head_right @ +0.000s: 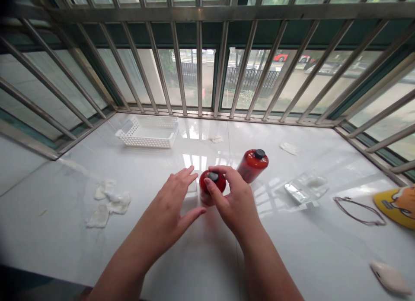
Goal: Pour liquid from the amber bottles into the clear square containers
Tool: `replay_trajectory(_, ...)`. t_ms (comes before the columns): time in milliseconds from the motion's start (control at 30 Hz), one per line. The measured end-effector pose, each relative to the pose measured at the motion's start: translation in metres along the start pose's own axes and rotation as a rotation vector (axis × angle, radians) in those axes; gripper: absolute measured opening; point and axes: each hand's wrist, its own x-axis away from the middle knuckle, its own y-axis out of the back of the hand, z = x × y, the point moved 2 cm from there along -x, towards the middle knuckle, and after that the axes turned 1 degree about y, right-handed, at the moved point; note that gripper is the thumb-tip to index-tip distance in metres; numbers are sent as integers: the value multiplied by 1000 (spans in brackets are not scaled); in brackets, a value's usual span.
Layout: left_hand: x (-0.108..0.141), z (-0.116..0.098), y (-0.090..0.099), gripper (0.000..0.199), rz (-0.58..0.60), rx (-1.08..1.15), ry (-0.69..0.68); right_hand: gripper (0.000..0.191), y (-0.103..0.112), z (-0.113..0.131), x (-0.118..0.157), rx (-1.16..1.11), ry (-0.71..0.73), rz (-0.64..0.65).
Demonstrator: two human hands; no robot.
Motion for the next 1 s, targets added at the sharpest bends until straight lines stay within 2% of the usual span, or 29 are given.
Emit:
replay_trajectory(100,9,21,28,63,22,-81,112,26,1,0,1,7,-20,5)
replay_trajectory(233,28,74,67,37,136,-133,383,26,2,2,0,17,-39,11)
replay_trajectory(367,54,128,95,43,186,-278,673,29,1,1,0,13,-46,7)
replay_trajectory(467,67,149,95,48,252,-339,744,29,0,1,0,21,-50,4)
replay_trajectory(567,69,155,86,48,292,-361,773,28,0,1,0,27,-55,7)
replay_trajectory(733,61,160,77,35,254,-414,777,29,0,-1,0,41,-41,14)
replay_trajectory(1000,61,174,79,24,182,-467,821,27,-2,-5,0,56,65,75)
